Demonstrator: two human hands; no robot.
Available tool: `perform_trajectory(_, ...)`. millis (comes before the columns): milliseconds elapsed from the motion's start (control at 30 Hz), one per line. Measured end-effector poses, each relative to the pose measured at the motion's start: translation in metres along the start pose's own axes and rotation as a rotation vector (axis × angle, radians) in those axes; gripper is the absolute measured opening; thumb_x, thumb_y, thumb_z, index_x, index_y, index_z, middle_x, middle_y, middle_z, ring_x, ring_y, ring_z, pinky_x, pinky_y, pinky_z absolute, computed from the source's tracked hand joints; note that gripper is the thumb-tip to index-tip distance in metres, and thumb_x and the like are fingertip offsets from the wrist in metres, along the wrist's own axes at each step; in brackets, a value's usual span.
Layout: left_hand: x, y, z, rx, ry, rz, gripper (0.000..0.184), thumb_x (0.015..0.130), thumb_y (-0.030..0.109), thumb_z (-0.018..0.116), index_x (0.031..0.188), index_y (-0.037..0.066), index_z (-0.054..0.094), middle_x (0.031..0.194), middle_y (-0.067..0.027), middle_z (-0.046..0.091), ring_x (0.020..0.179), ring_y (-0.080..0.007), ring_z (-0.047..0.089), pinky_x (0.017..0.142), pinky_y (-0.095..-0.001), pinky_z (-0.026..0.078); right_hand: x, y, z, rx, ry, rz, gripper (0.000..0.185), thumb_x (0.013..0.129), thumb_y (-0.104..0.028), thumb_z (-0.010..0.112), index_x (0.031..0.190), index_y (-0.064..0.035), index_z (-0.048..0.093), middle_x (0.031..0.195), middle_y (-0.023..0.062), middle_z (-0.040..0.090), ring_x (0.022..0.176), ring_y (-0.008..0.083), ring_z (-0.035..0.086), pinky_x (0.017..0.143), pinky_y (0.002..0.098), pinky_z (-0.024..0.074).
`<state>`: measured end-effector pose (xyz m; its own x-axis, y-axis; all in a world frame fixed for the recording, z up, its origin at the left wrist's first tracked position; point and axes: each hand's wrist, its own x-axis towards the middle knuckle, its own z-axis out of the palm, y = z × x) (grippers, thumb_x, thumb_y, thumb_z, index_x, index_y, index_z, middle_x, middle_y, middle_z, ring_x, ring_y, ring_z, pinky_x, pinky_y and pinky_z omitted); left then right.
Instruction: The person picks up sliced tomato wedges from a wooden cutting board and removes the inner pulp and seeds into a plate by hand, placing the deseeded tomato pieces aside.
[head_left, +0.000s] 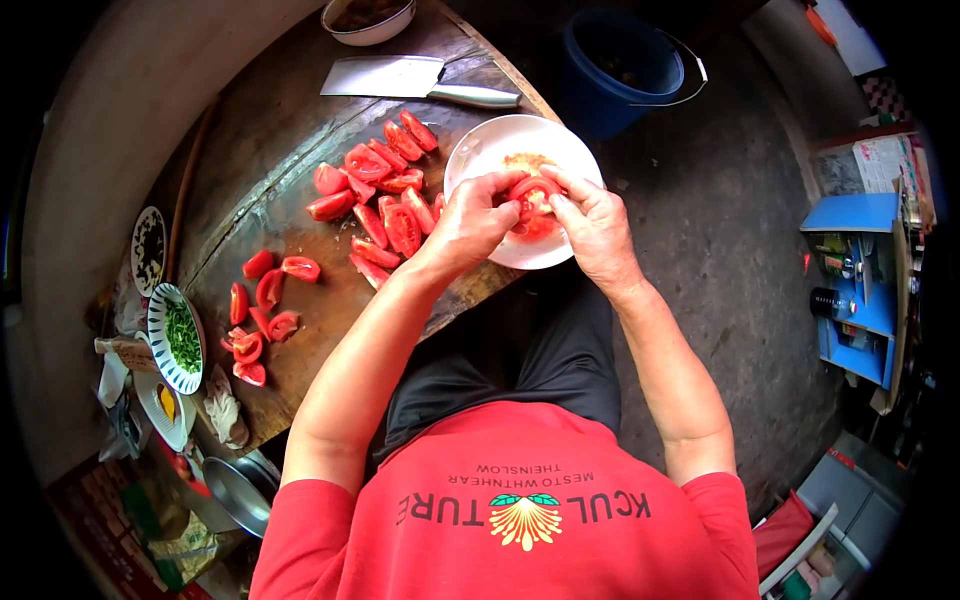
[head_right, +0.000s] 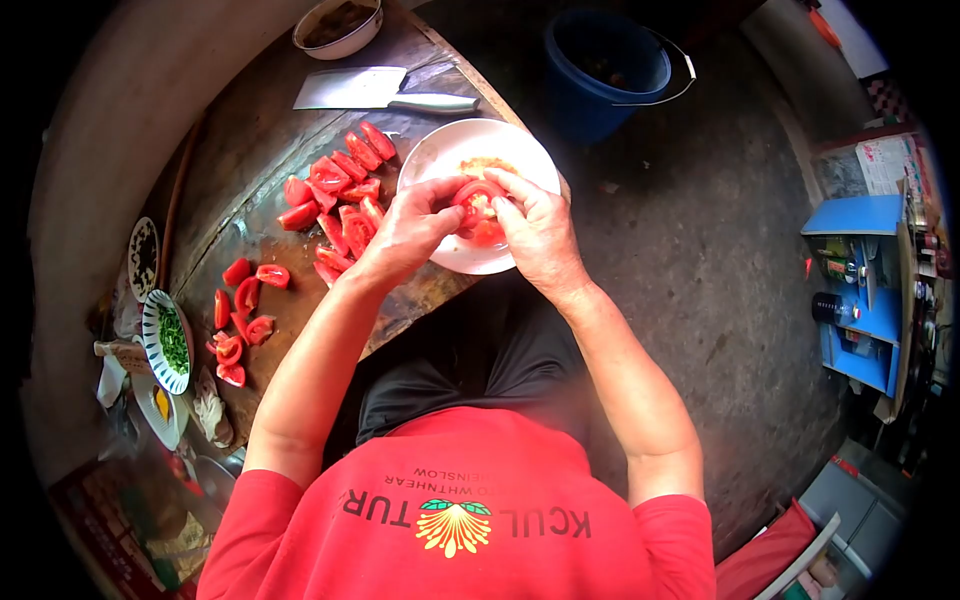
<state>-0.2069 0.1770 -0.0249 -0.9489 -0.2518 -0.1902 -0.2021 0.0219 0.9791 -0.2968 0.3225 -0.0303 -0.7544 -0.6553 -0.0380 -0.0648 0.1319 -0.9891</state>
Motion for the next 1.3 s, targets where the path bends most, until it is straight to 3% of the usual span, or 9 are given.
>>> perform_trajectory(267, 0.005, 0.007, 0.005, 0.002, 0.135, -0.097, 0.030, 0.087, 0.010, 0.062, 0.112, -0.005, 0.058, 0.093, -0.0063, 0.065, 0.083, -0.0104, 0.060, 0.076, -0.0245, 0.050, 0.002, -0.007, 0.005, 0.029, 0.012, -0.022, 0.029, 0.084, 0.001, 0.053, 0.113, 0.0033, 0.061, 0.108, 0.0144, 0.064, 0.099, 0.0188, 0.061, 0.090, 0.0279, 0.0463)
perform_trajectory(467, 0.014, -0.011, 0.006, 0.045, 0.213, 0.105, 0.024, 0.084, 0.009, 0.067, 0.104, -0.003, 0.060, 0.090, -0.0066, 0.066, 0.082, -0.0103, 0.060, 0.074, -0.0236, 0.051, 0.002, -0.015, 0.008, -0.056, 0.010, -0.090, 0.029, 0.086, 0.001, 0.052, 0.113, 0.0026, 0.061, 0.111, 0.0137, 0.064, 0.102, 0.0196, 0.061, 0.092, 0.0284, 0.0460)
perform_trajectory(867, 0.011, 0.007, 0.001, 0.296, 0.174, 0.197, 0.039, 0.075, 0.018, 0.076, 0.106, 0.000, 0.061, 0.091, -0.0114, 0.066, 0.083, -0.0163, 0.064, 0.077, -0.0285, 0.051, 0.010, -0.013, 0.004, -0.058, 0.012, -0.086, 0.026, 0.089, -0.002, 0.052, 0.114, 0.0012, 0.062, 0.108, 0.0102, 0.066, 0.097, 0.0137, 0.060, 0.089, 0.0257, 0.0476)
perform_trajectory(1067, 0.010, 0.005, -0.001, 0.419, 0.121, 0.338, 0.039, 0.074, 0.007, 0.072, 0.110, -0.001, 0.059, 0.097, -0.0157, 0.065, 0.090, -0.0240, 0.064, 0.080, -0.0316, 0.050, 0.010, -0.008, 0.003, -0.010, 0.000, -0.079, 0.029, 0.088, -0.001, 0.054, 0.116, 0.0020, 0.061, 0.107, 0.0104, 0.065, 0.096, 0.0135, 0.061, 0.088, 0.0253, 0.0483)
perform_trajectory(1300, 0.009, 0.005, 0.001, 0.388, 0.045, 0.375, 0.036, 0.077, -0.004, 0.059, 0.113, -0.002, 0.057, 0.102, -0.0162, 0.063, 0.097, -0.0241, 0.061, 0.085, -0.0320, 0.047, 0.013, -0.003, 0.009, 0.113, -0.009, 0.014, 0.031, 0.083, 0.005, 0.057, 0.114, 0.0020, 0.060, 0.103, 0.0079, 0.065, 0.094, 0.0135, 0.061, 0.088, 0.0252, 0.0488)
